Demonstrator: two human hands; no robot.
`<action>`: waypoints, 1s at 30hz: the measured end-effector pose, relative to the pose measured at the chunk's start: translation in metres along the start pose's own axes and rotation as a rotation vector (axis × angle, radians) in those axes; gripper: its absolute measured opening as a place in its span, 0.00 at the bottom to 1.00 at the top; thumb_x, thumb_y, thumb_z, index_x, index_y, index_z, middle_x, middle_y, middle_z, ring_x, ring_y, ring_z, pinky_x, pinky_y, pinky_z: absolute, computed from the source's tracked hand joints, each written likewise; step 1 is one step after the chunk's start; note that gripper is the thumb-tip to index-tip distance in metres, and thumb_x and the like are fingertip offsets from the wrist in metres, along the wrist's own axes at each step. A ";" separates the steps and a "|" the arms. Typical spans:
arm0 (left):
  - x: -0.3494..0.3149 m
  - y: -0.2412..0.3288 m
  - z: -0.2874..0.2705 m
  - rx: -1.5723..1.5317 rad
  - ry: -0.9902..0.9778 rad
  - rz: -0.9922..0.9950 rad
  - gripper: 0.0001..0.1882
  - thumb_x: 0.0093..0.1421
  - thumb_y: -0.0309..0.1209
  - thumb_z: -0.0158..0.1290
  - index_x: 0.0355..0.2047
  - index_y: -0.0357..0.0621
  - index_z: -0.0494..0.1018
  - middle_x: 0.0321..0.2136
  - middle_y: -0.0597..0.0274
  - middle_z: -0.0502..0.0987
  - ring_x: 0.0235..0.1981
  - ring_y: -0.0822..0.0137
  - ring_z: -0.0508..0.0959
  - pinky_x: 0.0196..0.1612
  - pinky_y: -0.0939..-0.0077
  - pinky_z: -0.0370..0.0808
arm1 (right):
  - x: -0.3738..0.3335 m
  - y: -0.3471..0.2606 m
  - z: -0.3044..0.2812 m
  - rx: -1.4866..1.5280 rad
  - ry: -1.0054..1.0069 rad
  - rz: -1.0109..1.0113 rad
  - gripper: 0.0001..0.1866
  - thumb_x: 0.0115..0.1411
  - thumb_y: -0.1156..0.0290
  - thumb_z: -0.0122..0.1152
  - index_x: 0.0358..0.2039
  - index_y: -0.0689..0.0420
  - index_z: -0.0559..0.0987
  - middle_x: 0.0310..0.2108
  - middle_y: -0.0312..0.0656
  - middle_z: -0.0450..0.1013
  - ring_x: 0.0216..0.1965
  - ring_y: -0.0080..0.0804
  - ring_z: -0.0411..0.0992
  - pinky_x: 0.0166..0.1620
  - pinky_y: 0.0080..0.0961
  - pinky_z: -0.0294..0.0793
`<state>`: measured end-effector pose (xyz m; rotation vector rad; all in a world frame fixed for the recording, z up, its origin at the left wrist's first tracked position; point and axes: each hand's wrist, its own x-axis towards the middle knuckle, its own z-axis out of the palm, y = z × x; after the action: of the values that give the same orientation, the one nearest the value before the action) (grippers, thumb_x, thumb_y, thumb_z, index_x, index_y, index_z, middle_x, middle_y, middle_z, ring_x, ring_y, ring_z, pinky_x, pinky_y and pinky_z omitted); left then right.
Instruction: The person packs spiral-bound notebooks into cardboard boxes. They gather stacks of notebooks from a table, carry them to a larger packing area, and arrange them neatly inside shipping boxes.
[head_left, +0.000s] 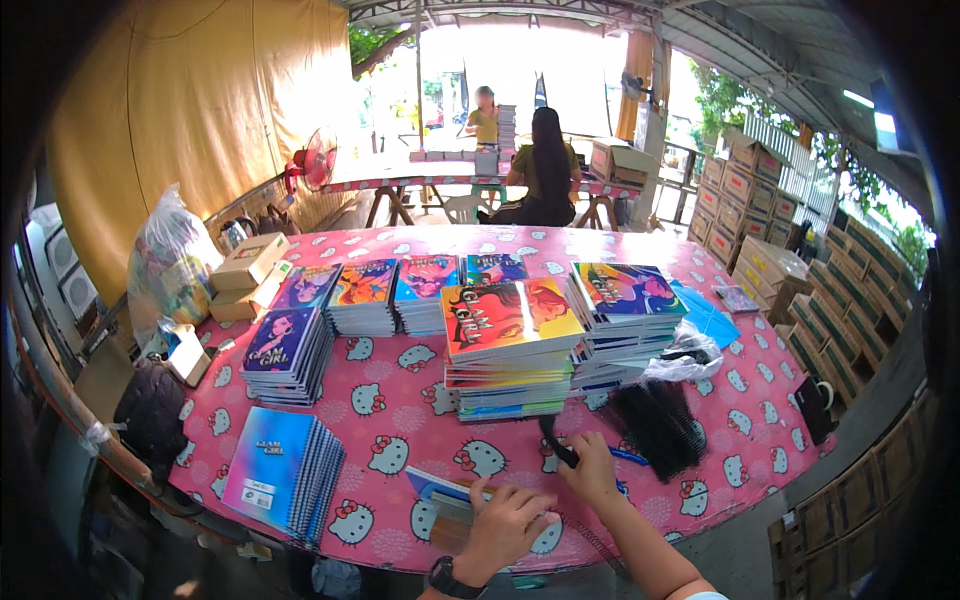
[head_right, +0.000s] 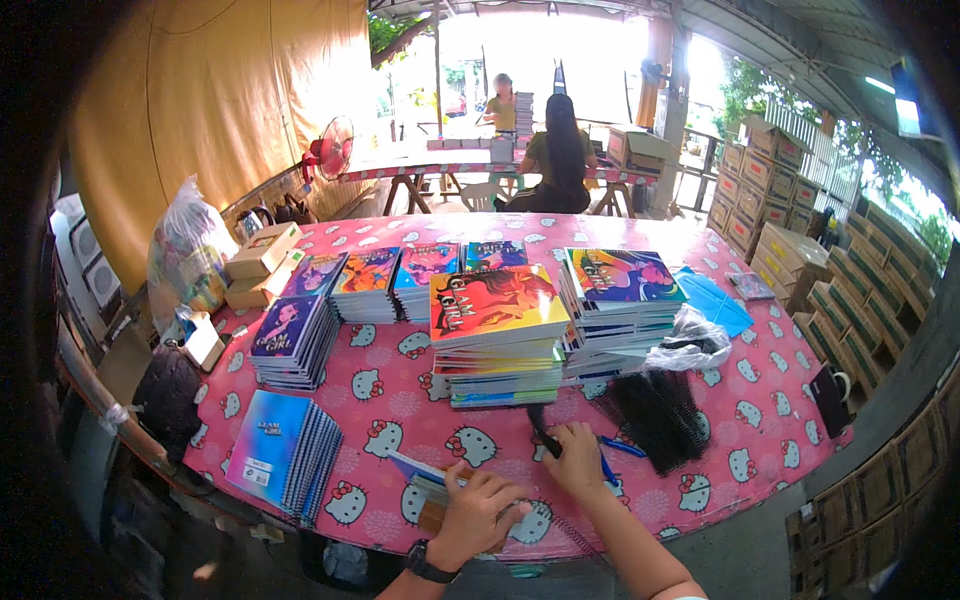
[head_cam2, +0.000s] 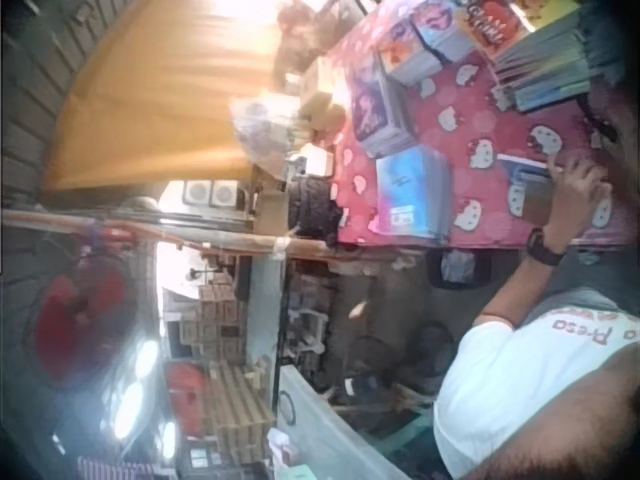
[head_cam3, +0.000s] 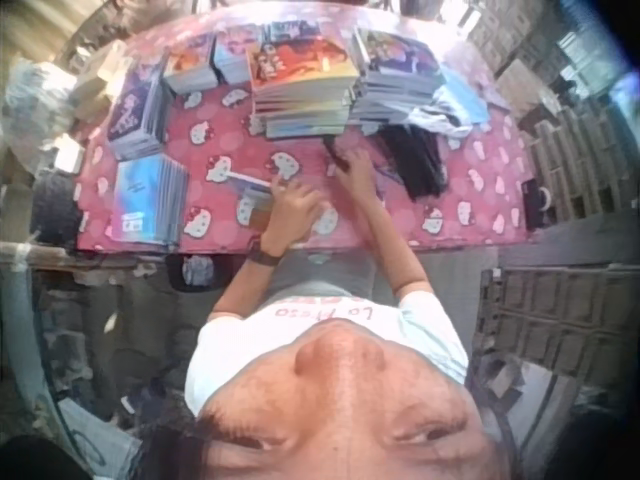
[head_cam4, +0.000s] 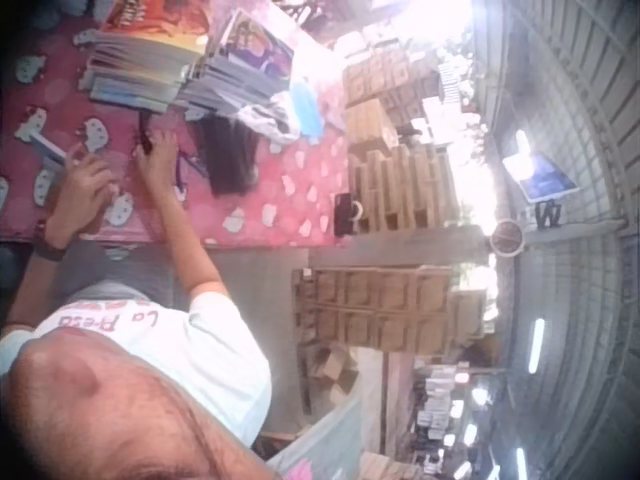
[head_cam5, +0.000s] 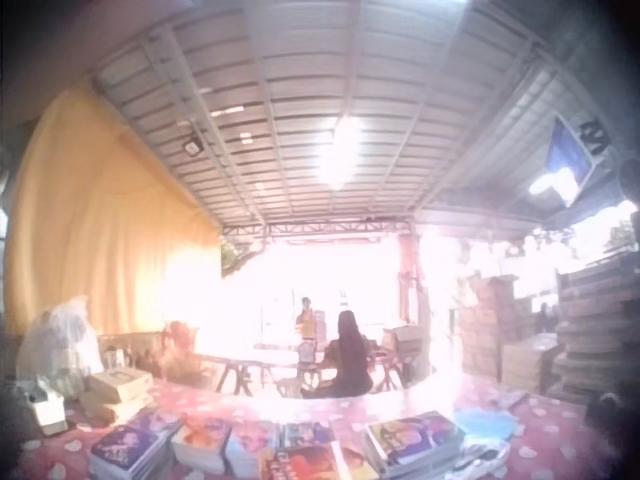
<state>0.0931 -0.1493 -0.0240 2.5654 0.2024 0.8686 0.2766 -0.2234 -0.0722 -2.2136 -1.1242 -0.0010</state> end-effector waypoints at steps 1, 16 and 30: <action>0.002 0.005 -0.001 -0.031 0.043 -0.014 0.11 0.50 0.37 0.56 0.35 0.55 0.74 0.36 0.71 0.72 0.41 0.67 0.70 0.52 0.52 0.48 | -0.003 0.000 -0.008 -0.227 0.058 -0.069 0.25 0.37 0.61 0.70 0.36 0.58 0.77 0.33 0.45 0.72 0.40 0.43 0.67 0.45 0.34 0.65; 0.002 -0.013 0.000 -0.007 -0.011 0.005 0.08 0.51 0.38 0.54 0.32 0.55 0.72 0.35 0.73 0.73 0.42 0.71 0.70 0.54 0.42 0.43 | 0.001 0.039 0.003 -0.195 -0.666 -0.453 0.45 0.35 0.46 0.70 0.56 0.40 0.64 0.58 0.54 0.50 0.55 0.60 0.52 0.56 0.49 0.57; -0.009 -0.031 -0.011 0.046 0.033 -0.170 0.14 0.37 0.39 0.63 0.27 0.55 0.76 0.28 0.72 0.72 0.39 0.66 0.69 0.56 0.40 0.40 | -0.036 -0.014 -0.053 0.917 -0.459 -0.200 0.30 0.52 0.45 0.53 0.38 0.64 0.77 0.41 0.49 0.72 0.45 0.39 0.68 0.49 0.31 0.64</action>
<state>0.0788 -0.1197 -0.0347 2.5327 0.4476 0.8513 0.2586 -0.2732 -0.0327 -1.2956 -1.2346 0.8060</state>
